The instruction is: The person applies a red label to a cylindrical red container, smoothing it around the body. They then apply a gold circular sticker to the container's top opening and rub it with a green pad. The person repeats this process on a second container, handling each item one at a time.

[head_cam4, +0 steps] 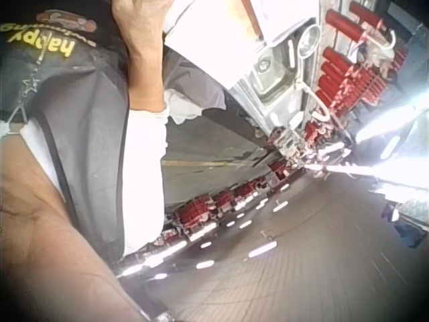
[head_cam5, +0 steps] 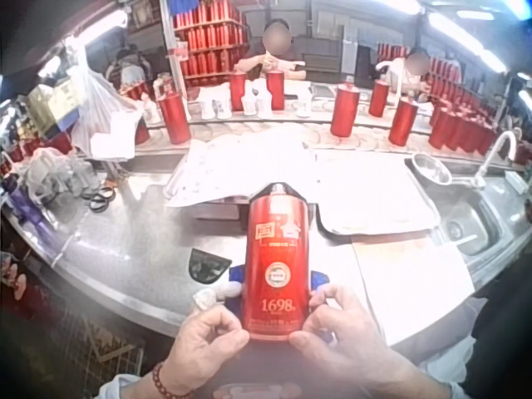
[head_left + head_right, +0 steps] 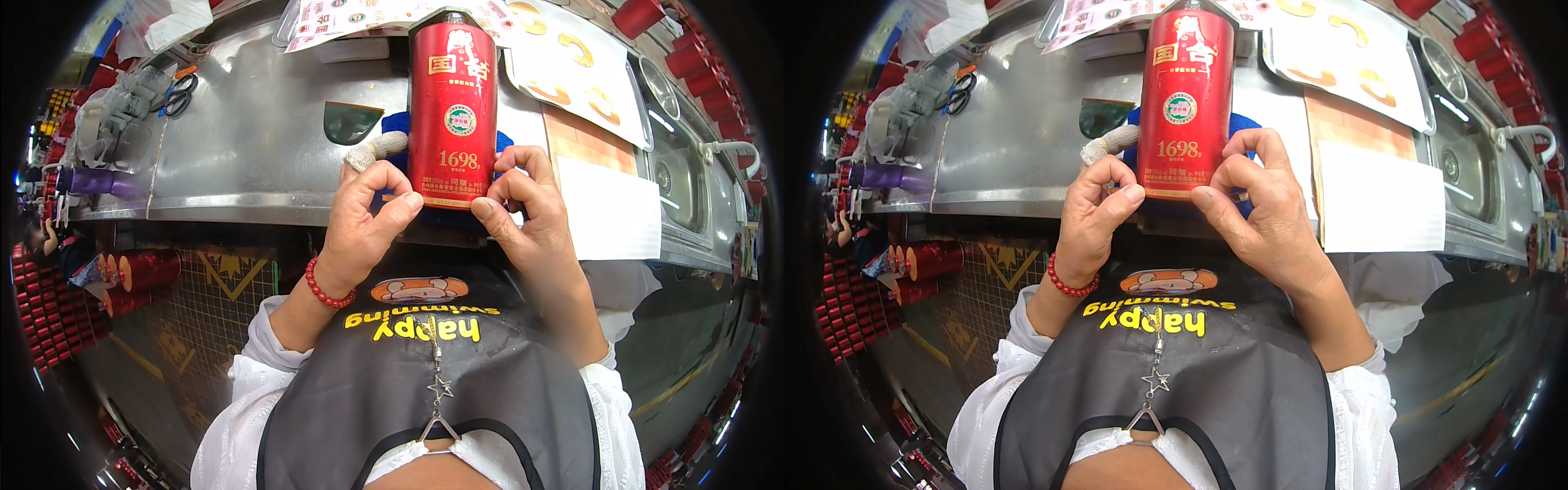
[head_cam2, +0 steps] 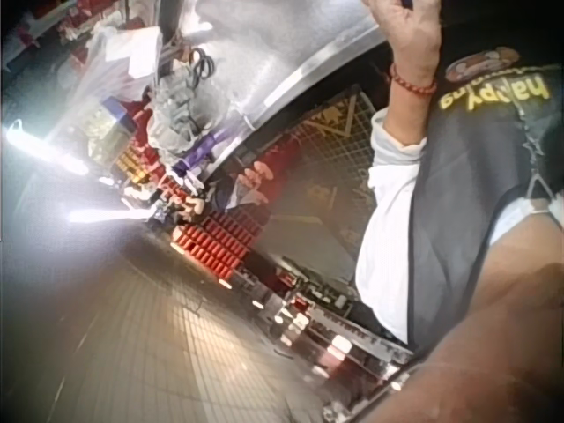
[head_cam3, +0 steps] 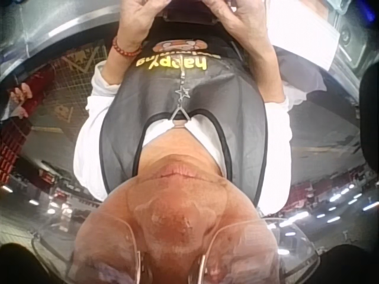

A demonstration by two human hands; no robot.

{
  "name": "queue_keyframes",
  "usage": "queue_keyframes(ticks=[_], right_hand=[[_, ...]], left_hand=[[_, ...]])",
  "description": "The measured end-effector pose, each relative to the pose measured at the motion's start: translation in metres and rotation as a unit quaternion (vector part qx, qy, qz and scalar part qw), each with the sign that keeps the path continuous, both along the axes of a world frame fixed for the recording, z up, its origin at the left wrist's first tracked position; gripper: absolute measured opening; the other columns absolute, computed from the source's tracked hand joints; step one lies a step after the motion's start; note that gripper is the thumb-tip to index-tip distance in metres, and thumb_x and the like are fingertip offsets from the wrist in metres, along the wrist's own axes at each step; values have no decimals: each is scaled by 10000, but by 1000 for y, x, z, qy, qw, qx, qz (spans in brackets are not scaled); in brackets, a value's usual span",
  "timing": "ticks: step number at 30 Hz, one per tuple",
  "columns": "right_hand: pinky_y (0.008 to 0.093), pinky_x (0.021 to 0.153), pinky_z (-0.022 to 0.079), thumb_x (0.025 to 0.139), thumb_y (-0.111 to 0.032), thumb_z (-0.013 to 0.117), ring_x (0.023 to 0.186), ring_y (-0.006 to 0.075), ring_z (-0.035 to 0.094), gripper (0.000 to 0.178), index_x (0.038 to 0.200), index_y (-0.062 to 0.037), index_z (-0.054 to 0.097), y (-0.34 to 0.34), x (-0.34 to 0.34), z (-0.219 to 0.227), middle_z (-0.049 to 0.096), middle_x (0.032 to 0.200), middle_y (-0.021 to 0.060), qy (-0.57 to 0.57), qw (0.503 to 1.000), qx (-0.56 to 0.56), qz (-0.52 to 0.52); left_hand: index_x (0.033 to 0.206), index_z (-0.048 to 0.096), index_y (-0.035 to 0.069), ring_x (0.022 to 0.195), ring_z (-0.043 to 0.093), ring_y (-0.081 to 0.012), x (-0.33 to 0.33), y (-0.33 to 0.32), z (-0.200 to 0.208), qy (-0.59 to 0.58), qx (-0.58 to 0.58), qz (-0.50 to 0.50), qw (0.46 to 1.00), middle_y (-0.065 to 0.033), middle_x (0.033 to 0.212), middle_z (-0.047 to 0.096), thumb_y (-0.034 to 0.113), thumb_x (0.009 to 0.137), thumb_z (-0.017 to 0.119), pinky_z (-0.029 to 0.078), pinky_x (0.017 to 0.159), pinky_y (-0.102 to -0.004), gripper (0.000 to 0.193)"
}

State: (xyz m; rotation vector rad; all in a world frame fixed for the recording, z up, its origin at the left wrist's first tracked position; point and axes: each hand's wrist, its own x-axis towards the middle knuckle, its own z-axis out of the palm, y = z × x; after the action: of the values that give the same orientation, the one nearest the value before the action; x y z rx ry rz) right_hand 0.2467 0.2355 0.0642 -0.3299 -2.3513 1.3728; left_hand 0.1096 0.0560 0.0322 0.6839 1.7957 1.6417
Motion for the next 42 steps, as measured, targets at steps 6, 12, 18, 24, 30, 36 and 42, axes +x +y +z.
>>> queue_keyframes(ticks=[6, 12, 18, 24, 30, 36, 42], right_hand=[[304, 711, 493, 838, -84, 772, 954, 215, 539, 184, 821, -2, 608, 1, 0, -1, 505, 1021, 132, -6, 1000, -2, 0], [297, 715, 476, 835, -95, 770, 947, 208, 532, 185, 821, -6, 609, 1, -2, -2, 499, 1025, 130, -10, 1000, -3, -1], [288, 699, 456, 844, -118, 768, 930, 193, 514, 202, 806, -19, 596, 1, -2, -9, 480, 1060, 119, -1, 1000, 3, -7], [281, 685, 445, 859, -142, 763, 893, 168, 498, 227, 790, -25, 582, 0, -2, -9, 466, 1078, 117, -6, 1000, -4, -14], [275, 694, 453, 858, -140, 762, 906, 173, 492, 226, 795, -25, 578, 0, -3, -9, 456, 1088, 124, -12, 1000, 1, -12], [273, 709, 463, 866, -160, 758, 972, 181, 474, 251, 793, -22, 561, 2, -3, -10, 447, 1100, 126, -17, 1000, 23, 1], [270, 748, 469, 888, -175, 742, 1016, 199, 463, 259, 799, -26, 550, 1, -1, -7, 430, 1111, 132, -36, 999, 18, 3]], left_hand=[[806, 599, 74, 1000, 451, -178, -2, 2, -2, 34, 14, -2, 999, -75, 1039, 510, 179, 852, 696, 388, 915, -324, 150], [811, 609, 72, 1062, 442, -202, -5, 1, -1, 9, -21, -15, 1000, -81, 1033, 562, 208, 857, 680, 358, 979, -368, 160], [849, 644, 67, 1191, 438, -233, -4, -3, -9, -33, -5, -3, 999, -121, 1117, 616, 228, 866, 670, 318, 1059, -396, 164], [849, 637, 60, 1091, 422, -188, -6, -3, -8, -38, -1, -15, 999, -112, 1158, 541, 215, 882, 663, 320, 945, -330, 160], [850, 667, 65, 1243, 440, -282, -9, -3, -14, -14, 10, -9, 1000, -187, 1288, 575, 232, 840, 697, 328, 1073, -410, 170], [866, 668, 70, 1165, 465, -287, -11, -5, -21, 15, 1, -5, 1000, -154, 1168, 607, 224, 838, 685, 326, 1064, -418, 158], [1034, 653, 32, 1054, 547, -326, 3, -19, -31, 298, 6, 154, 942, -122, 1048, 659, 71, 862, 572, 353, 1050, -409, 193]])
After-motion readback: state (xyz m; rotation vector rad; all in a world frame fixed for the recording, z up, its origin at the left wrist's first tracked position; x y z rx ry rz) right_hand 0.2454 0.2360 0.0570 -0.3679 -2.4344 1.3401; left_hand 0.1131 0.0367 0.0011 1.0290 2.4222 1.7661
